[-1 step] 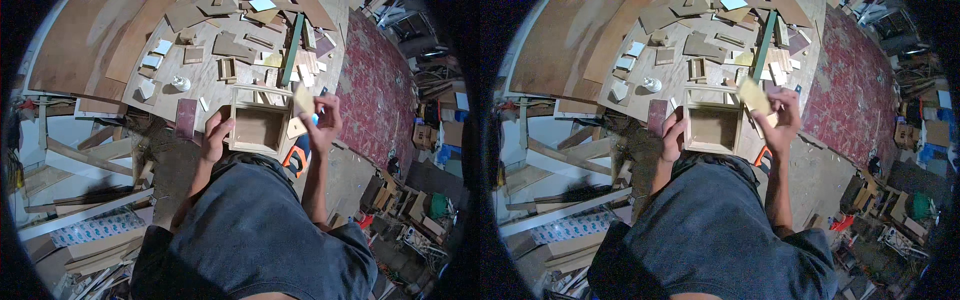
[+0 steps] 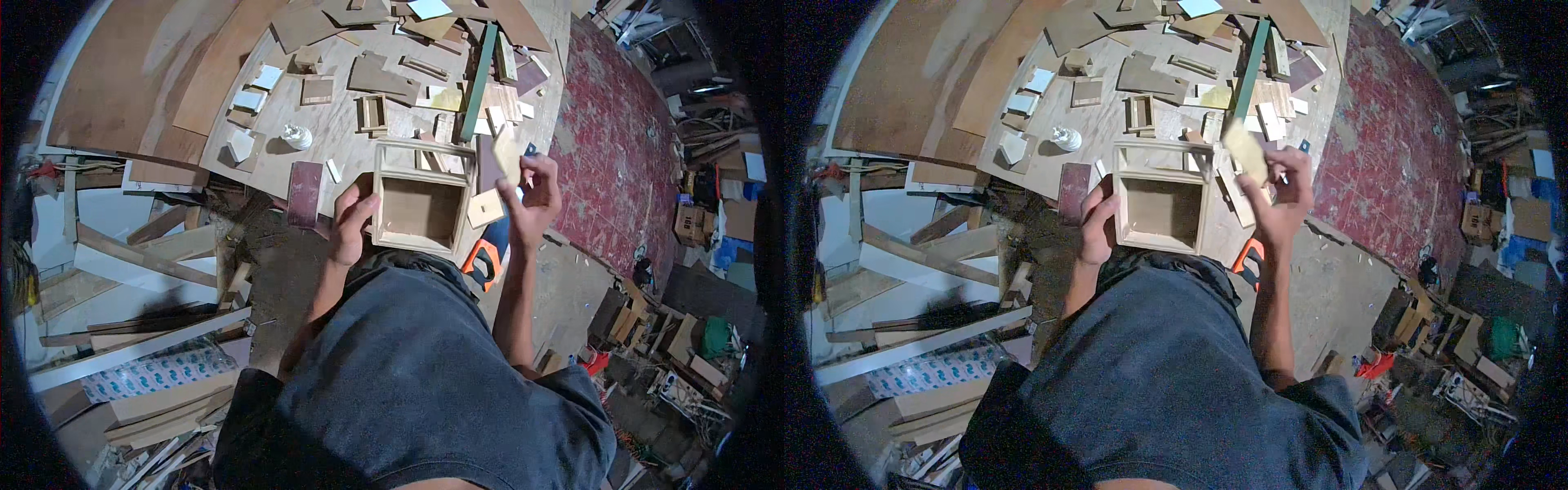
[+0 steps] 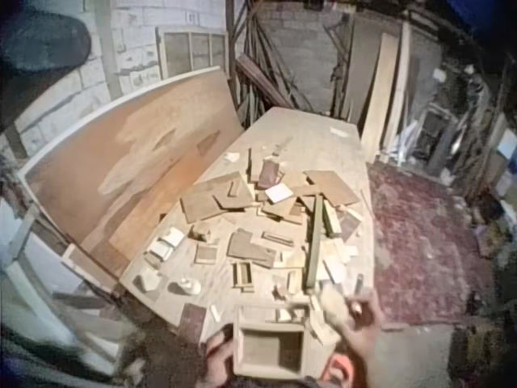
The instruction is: Assembling a small wooden box or structure from scrap wood pieces in a workshop.
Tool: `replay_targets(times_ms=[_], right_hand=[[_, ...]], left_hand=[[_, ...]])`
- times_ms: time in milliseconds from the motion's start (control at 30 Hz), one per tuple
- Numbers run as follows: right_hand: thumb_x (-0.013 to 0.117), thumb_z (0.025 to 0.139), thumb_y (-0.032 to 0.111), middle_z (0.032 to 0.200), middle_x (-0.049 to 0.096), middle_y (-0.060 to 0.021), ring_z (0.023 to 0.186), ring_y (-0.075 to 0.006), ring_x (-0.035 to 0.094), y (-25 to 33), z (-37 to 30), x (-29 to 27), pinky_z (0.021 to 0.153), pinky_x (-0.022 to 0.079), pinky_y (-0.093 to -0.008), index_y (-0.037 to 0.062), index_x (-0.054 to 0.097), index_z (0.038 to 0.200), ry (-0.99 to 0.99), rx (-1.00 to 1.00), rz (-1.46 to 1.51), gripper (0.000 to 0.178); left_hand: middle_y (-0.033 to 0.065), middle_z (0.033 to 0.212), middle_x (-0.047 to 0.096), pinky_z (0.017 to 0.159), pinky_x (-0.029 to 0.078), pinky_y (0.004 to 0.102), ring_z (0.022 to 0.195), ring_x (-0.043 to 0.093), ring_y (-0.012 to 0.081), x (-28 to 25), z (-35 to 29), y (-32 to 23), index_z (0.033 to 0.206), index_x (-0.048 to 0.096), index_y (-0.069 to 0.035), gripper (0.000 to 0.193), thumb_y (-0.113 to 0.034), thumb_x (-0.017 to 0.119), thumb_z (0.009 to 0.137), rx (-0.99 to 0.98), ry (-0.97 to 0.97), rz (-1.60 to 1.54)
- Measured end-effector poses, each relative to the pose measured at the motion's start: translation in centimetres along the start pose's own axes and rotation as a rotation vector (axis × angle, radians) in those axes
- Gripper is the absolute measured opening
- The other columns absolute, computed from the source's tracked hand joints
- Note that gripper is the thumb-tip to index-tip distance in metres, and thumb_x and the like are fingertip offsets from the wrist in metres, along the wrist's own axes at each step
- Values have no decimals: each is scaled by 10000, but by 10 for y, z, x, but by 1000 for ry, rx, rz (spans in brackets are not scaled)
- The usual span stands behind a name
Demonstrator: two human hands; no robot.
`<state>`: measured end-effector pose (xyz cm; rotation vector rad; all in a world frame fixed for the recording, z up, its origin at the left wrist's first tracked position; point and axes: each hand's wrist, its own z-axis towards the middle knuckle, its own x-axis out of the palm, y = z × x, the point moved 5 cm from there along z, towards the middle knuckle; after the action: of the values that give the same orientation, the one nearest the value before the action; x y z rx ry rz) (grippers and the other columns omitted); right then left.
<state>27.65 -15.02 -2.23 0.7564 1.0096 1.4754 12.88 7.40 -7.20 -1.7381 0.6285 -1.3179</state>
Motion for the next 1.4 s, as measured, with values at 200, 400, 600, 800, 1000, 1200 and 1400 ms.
replay_targets(times_ms=[200, 400, 600, 800, 1000, 1200, 1400], right_hand=[[885, 694, 197, 789, 540, 25, 648, -72, 450, -152, -48, -32, 579, 390, -229, 43, 662, 996, -7, 424, -376, 406], [874, 670, 254, 832, 632, -86, 716, -196, 605, -253, -139, -32, 644, 498, -334, 36, 668, 944, 172, 479, -682, 406], [837, 636, 212, 1025, 569, -165, 917, -349, 619, -273, -194, -38, 818, 507, -434, 117, 665, 1066, 355, 634, -792, 473], [782, 713, 175, 1003, 633, -123, 844, -262, 652, -246, -183, -29, 725, 541, -348, 106, 709, 1098, 285, 535, -752, 398], [689, 909, 205, 1184, 671, -63, 923, -113, 639, -175, -109, 25, 709, 517, -255, 39, 646, 1250, 292, 843, 129, 382], [666, 934, 164, 1183, 665, -60, 904, -98, 621, -129, -62, 72, 698, 518, -253, 13, 578, 1328, 500, 578, 279, 431], [801, 806, 149, 1127, 659, -69, 869, -127, 624, -116, -68, 90, 701, 557, -270, 2, 548, 1351, 495, 585, 227, 619]], left_hand=[[114, 1207, 598, 962, 442, 338, 1104, 575, 204, -28, -2, 20, 1321, 490, 34, 468, -222, 492, 930, -67, -104, -130], [104, 1169, 601, 935, 455, 351, 1078, 581, 201, -23, 3, 10, 1269, 513, 9, 428, -253, 504, 931, -10, -141, -114], [96, 1189, 590, 969, 430, 347, 1098, 563, 192, -29, 3, 5, 1283, 504, 5, 428, -249, 505, 938, 33, -135, -131], [75, 1184, 599, 956, 415, 285, 1076, 545, 137, -33, 2, -21, 1277, 512, 11, 361, -190, 493, 977, 173, -151, 314], [78, 1146, 610, 913, 442, 282, 1037, 558, 125, -49, 9, -1, 1259, 510, 17, 323, -127, 541, 971, 241, -159, 320], [72, 1094, 598, 795, 480, 259, 935, 573, 106, -52, 7, 32, 1208, 485, 1, 336, -154, 619, 941, 202, -155, 488], [92, 1135, 570, 911, 471, 319, 1038, 570, 162, -49, 0, 41, 1217, 440, 5, 395, -86, 652, 896, 79, -178, 447]])
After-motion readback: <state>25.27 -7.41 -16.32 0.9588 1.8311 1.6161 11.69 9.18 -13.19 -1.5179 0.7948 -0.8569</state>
